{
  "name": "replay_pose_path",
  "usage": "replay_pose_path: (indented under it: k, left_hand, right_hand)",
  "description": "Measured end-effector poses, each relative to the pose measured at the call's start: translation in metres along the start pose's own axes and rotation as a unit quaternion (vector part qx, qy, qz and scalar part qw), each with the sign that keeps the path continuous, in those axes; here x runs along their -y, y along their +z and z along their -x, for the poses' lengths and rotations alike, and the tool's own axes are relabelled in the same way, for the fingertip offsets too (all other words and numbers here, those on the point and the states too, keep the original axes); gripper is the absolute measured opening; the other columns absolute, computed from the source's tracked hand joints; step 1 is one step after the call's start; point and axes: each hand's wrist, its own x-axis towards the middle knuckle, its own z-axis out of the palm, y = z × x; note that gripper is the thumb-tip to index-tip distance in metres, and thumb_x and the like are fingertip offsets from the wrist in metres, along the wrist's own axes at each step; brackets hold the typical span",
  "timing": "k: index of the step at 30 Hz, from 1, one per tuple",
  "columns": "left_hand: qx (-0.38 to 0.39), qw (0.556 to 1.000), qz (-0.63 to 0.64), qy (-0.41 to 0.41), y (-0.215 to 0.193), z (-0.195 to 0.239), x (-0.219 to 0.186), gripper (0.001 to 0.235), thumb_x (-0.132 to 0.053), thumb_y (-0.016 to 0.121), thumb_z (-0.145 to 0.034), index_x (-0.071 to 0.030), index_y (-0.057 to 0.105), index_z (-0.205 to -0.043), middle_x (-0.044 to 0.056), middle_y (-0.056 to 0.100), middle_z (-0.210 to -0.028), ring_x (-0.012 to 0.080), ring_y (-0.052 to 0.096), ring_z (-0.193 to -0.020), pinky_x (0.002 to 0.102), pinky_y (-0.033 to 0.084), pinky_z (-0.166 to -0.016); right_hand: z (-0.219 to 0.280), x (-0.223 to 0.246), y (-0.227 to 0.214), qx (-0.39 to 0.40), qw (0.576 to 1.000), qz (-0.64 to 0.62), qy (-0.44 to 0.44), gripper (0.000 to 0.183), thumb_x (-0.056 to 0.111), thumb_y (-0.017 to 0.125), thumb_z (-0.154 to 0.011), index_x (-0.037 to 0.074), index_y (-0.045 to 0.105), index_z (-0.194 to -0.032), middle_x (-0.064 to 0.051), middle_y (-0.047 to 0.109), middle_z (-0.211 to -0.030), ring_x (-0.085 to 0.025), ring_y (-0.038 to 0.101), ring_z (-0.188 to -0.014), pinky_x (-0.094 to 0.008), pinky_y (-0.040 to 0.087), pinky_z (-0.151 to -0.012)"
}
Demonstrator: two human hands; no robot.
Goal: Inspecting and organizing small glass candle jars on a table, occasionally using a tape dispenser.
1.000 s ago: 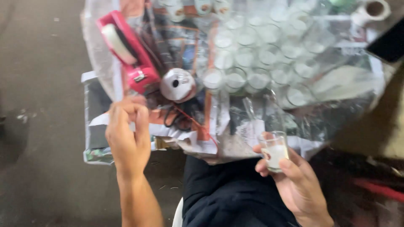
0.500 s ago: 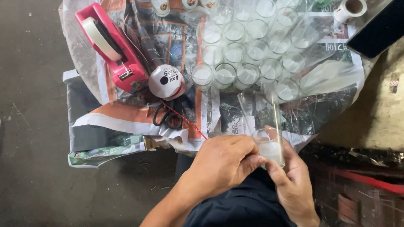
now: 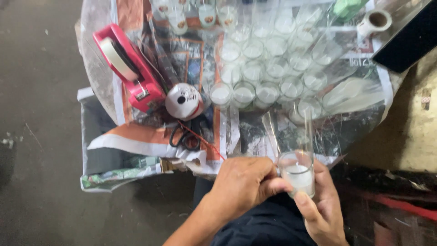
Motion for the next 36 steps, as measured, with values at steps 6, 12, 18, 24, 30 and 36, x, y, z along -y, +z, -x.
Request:
replay_pose_path:
  k: [6,12,18,24,30,36]
  left_hand:
    - [-0.072,0.996,-0.010,0.043,0.008,-0.008,-0.001,0.042,-0.050,0.049,-0.077,-0.013,0.043,-0.059,0.000,0.046,-0.050,0.0187,0.048,-0.042,0.032,0.035,-0.040]
    - [-0.043,0.999,0.020,0.024,-0.015,-0.026,-0.021,0.056,-0.062,0.048,-0.060,-0.012,0.047,-0.084,0.001,0.049,-0.067,0.0165,0.049,-0.053,0.030,0.039,-0.050]
    - [0.100,0.981,0.147,0.072,-0.046,-0.054,-0.046,0.042,-0.034,0.047,-0.083,-0.010,0.037,-0.117,0.011,0.052,-0.113,0.0245,0.054,-0.095,0.034,0.045,-0.076]
    - [0.024,0.985,-0.037,0.166,-0.084,-0.121,-0.049,0.041,-0.032,0.063,-0.075,-0.005,0.051,-0.104,0.008,0.055,-0.096,0.0185,0.061,-0.080,0.025,0.050,-0.070]
    - [-0.115,0.953,-0.273,0.061,-0.099,-0.255,0.018,0.047,-0.023,0.067,-0.068,-0.013,0.042,-0.105,0.014,0.042,-0.102,0.0323,0.057,-0.069,0.042,0.046,-0.044]
    - [0.066,0.938,-0.271,-0.204,-0.063,-0.330,0.085,0.053,-0.040,0.074,-0.063,-0.019,0.049,-0.104,0.000,0.056,-0.105,0.0195,0.054,-0.095,0.038,0.042,-0.076]
  right_hand:
    - [-0.006,-0.012,-0.005,0.008,0.974,-0.218,0.054,0.078,0.031,0.065,-0.065,-0.010,0.037,-0.126,-0.020,0.055,-0.106,-0.024,0.055,-0.094,-0.028,0.039,-0.084]
    - [-0.019,0.012,-0.001,0.084,0.947,-0.308,0.024,0.060,0.039,0.064,-0.078,-0.008,0.041,-0.109,-0.026,0.065,-0.081,-0.028,0.066,-0.072,-0.029,0.048,-0.066]
    - [-0.042,0.016,-0.014,0.127,0.915,-0.380,0.048,0.061,0.042,0.072,-0.075,-0.010,0.053,-0.099,-0.024,0.057,-0.096,-0.027,0.057,-0.085,-0.035,0.041,-0.072]
    - [-0.059,-0.028,-0.027,0.077,0.968,-0.237,0.020,0.070,0.037,0.053,-0.068,-0.008,0.040,-0.120,-0.018,0.048,-0.123,-0.024,0.046,-0.113,-0.032,0.034,-0.089]
    - [-0.065,-0.060,-0.021,0.095,0.989,0.003,-0.113,0.049,0.044,0.049,-0.081,0.001,0.049,-0.106,-0.010,0.063,-0.091,-0.014,0.065,-0.070,-0.024,0.054,-0.062]
    - [-0.064,-0.052,-0.014,0.045,0.997,-0.018,-0.068,0.045,0.041,0.054,-0.078,0.002,0.056,-0.100,-0.009,0.066,-0.088,-0.015,0.065,-0.069,-0.025,0.054,-0.061]
